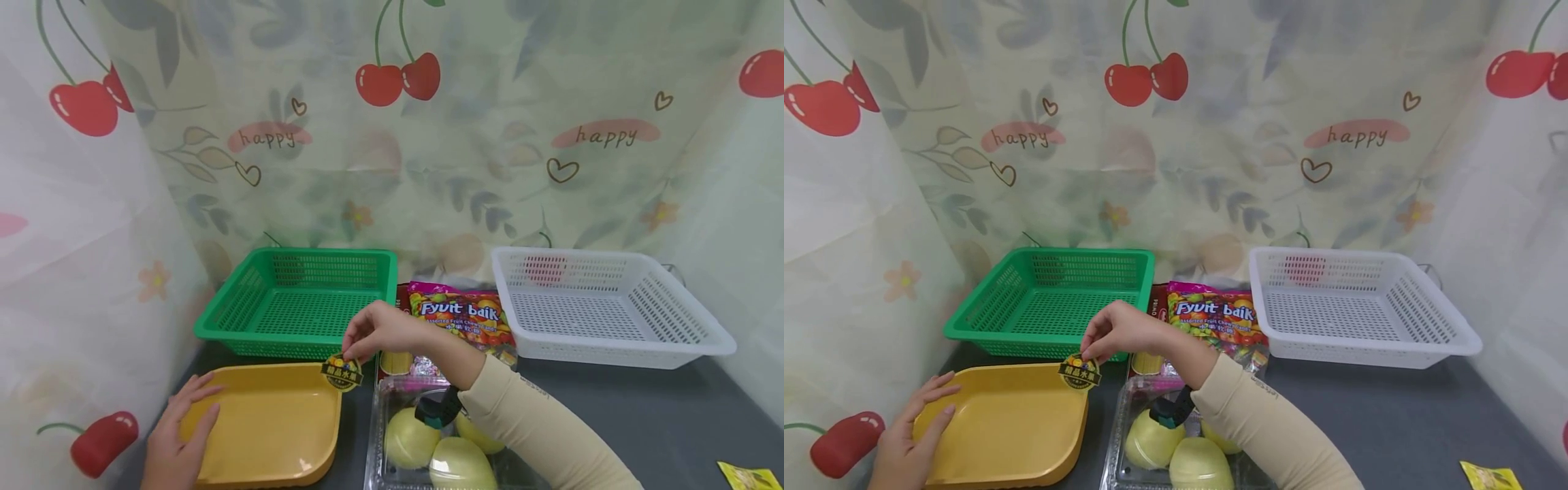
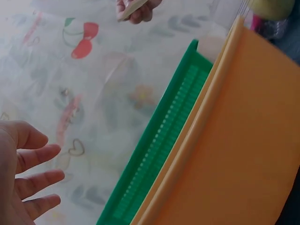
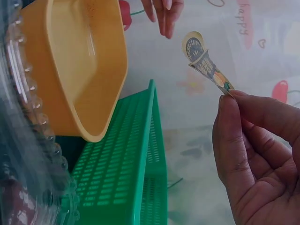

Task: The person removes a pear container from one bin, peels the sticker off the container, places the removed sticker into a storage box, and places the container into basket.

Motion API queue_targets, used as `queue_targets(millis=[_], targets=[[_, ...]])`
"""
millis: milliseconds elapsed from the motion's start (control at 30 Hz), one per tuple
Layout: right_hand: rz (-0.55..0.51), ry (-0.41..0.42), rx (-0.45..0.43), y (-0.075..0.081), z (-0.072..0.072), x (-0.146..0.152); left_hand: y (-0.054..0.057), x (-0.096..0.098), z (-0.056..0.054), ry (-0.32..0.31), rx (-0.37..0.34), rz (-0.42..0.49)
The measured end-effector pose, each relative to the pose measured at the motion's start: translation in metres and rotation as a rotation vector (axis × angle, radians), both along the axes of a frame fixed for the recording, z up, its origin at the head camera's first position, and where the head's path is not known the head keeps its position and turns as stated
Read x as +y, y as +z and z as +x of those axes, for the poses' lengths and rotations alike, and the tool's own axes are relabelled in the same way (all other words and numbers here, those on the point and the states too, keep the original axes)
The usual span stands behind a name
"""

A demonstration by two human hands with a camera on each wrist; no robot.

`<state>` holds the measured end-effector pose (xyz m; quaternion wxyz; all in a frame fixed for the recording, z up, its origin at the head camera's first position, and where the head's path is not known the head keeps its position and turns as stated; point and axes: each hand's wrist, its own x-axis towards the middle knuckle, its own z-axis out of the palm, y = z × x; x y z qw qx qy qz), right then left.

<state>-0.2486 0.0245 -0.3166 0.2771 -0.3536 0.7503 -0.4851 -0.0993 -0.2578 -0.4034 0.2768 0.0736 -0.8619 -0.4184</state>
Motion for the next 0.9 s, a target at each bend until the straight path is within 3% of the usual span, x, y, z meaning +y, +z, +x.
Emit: queue_targets(millis=[133,300,433,633,900], targets=[[-0.004,-0.011,-0.013,-0.001,-0.002,-0.008,-0.002,-0.017,-0.001,0.102,-0.131,0.051],[-0.027,-0.022,-0.034,-0.004,-0.003,-0.018,-0.006,-0.037,-0.001,0.191,-0.307,0.231],[-0.037,-0.024,-0.044,-0.007,-0.004,-0.025,-0.009,-0.048,0.000,0.227,-0.441,0.351],[-0.027,-0.046,-0.055,-0.011,-0.007,-0.032,-0.015,-0.053,-0.005,0.170,-0.464,0.395],[-0.019,-0.049,-0.068,-0.018,-0.011,-0.042,-0.023,-0.051,-0.012,0.215,-0.450,0.416]])
